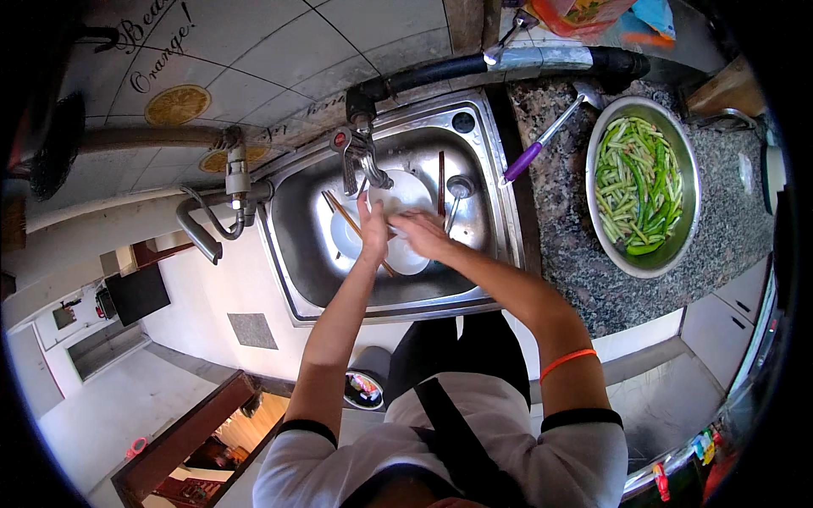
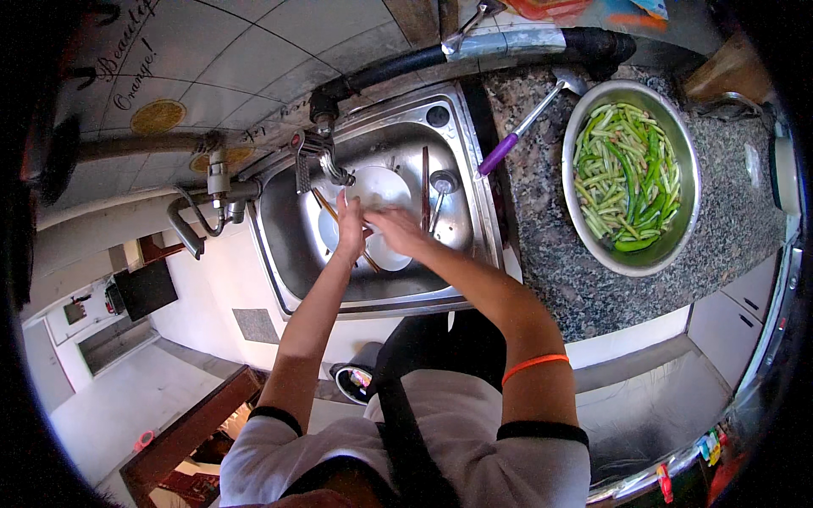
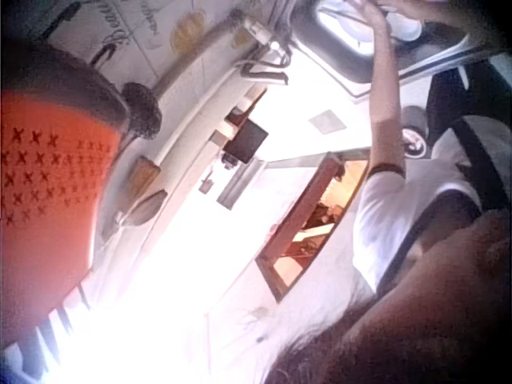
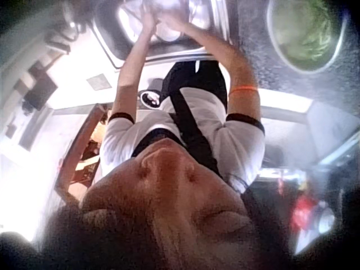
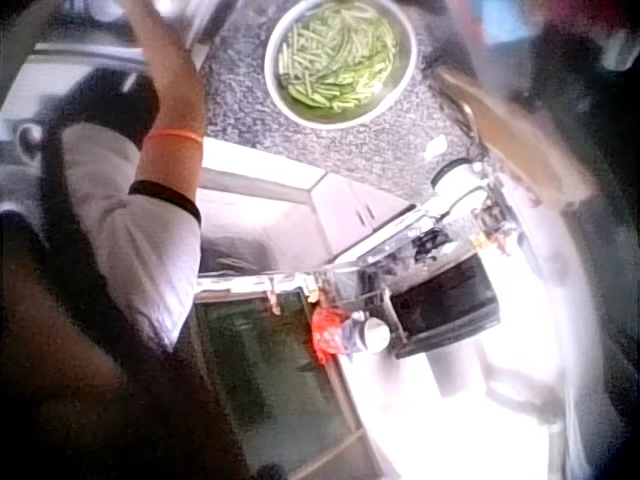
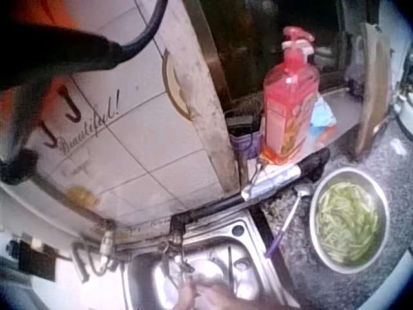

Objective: The person applies soap from a bottle to a sponge, scrubs several bowls, chopsticks, and a ladle in a sink, then rinses the items with water and places the chopsticks into a wall-mounted rack.

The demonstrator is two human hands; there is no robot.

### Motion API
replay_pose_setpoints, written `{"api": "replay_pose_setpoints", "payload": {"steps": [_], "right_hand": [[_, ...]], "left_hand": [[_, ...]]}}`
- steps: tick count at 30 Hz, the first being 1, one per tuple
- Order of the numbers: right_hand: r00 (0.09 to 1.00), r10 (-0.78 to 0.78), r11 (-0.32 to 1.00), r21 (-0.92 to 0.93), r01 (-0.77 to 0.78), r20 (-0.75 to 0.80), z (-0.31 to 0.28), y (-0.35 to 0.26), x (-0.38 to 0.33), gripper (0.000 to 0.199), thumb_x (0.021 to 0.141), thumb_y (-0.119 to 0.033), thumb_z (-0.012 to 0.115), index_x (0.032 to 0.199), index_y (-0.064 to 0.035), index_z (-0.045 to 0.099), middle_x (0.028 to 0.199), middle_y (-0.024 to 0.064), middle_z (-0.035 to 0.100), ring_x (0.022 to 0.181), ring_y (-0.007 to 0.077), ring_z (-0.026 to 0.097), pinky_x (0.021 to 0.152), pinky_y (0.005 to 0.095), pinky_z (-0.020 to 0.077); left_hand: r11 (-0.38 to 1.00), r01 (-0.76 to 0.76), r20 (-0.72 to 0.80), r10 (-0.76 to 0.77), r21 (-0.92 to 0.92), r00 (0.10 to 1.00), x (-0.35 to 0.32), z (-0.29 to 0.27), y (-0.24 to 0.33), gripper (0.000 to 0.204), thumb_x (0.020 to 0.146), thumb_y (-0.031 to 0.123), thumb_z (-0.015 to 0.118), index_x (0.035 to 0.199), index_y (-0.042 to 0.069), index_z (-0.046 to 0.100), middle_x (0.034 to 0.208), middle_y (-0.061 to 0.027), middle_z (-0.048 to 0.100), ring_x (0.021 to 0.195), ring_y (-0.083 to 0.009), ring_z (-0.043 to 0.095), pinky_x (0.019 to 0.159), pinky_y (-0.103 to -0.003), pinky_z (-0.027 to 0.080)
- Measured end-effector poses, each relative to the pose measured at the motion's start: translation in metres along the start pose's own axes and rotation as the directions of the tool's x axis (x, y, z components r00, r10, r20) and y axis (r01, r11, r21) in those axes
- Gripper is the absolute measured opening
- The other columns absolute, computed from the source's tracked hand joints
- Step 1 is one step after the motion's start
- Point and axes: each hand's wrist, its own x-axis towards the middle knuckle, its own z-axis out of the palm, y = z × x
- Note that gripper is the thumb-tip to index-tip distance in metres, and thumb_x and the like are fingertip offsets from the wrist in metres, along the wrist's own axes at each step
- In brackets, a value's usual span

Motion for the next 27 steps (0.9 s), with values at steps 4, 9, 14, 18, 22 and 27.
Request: {"api": "replay_pose_setpoints", "payload": {"steps": [4, 9, 14, 18, 22, 27], "right_hand": [[0.990, 0.045, 0.933, 0.348, -0.089, 0.132, 0.005, 0.001, -0.001, 0.024, 0.077, -0.020, 0.049, 0.096, -0.0053, 0.052, 0.100, 0.0159, 0.051, 0.096, 0.0316, 0.046, 0.082, 0.0358, 0.0362], [0.995, -0.074, 0.950, -0.308, 0.052, -0.060, 0.000, 0.015, 0.014, 0.018, 0.070, -0.011, 0.048, 0.086, -0.0066, 0.057, 0.099, 0.0125, 0.053, 0.096, 0.0248, 0.047, 0.077, 0.0318, 0.0390], [0.902, 0.399, 0.730, 0.539, -0.420, 0.164, 0.036, 0.017, 0.052, 0.022, 0.065, -0.001, 0.052, 0.086, -0.0048, 0.054, 0.081, 0.0120, 0.056, 0.075, 0.0266, 0.053, 0.069, 0.0311, 0.0414], [0.988, 0.092, 0.995, -0.013, -0.094, -0.122, 0.009, -0.007, 0.034, 0.031, 0.064, -0.022, 0.058, 0.092, -0.0089, 0.054, 0.082, 0.0127, 0.057, 0.078, 0.0265, 0.053, 0.073, 0.0371, 0.0389], [0.977, 0.192, 0.964, -0.203, -0.169, 0.097, -0.006, -0.020, 0.025, 0.040, 0.062, -0.029, 0.057, 0.097, -0.0100, 0.053, 0.096, 0.0149, 0.053, 0.089, 0.0254, 0.050, 0.078, 0.0401, 0.0363], [0.965, 0.233, 0.740, 0.621, -0.258, 0.124, 0.020, -0.029, 0.026, 0.031, 0.067, -0.012, 0.051, 0.097, -0.0032, 0.047, 0.098, 0.0156, 0.051, 0.092, 0.0306, 0.047, 0.082, 0.0355, 0.0362]], "left_hand": [[0.995, -0.095, 0.134, 0.091, 0.023, 0.987, 0.007, -0.015, 0.002, 0.045, 0.083, 0.037, 0.040, 0.121, 0.015, 0.027, 0.100, -0.0077, 0.046, 0.085, -0.0163, 0.049, 0.061, -0.028, 0.044], [0.985, 0.014, 0.146, -0.040, 0.171, 0.989, -0.013, -0.012, 0.032, 0.048, 0.083, 0.041, 0.038, 0.122, 0.017, 0.025, 0.107, -0.0080, 0.043, 0.088, -0.0182, 0.049, 0.060, -0.031, 0.046], [0.984, 0.146, 0.127, -0.159, 0.105, 0.979, -0.013, -0.011, 0.008, 0.064, 0.073, 0.066, 0.027, 0.117, 0.020, 0.029, 0.119, -0.0019, 0.034, 0.107, -0.0219, 0.034, 0.070, -0.048, 0.038], [0.987, 0.158, 0.207, -0.160, 0.027, 0.965, -0.011, -0.024, 0.005, 0.065, 0.074, 0.064, 0.029, 0.120, 0.019, 0.025, 0.120, -0.0027, 0.034, 0.108, -0.0232, 0.034, 0.073, -0.047, 0.038], [0.999, -0.037, 0.142, 0.031, 0.040, 0.989, -0.012, -0.025, 0.009, 0.050, 0.083, 0.048, 0.033, 0.116, 0.011, 0.031, 0.100, -0.0091, 0.045, 0.088, -0.0182, 0.045, 0.062, -0.029, 0.043], [1.000, 0.030, 0.188, -0.028, -0.008, 0.982, -0.009, -0.035, 0.002, 0.048, 0.082, 0.048, 0.035, 0.117, 0.015, 0.031, 0.101, -0.0082, 0.043, 0.090, -0.0191, 0.044, 0.064, -0.033, 0.044]]}}
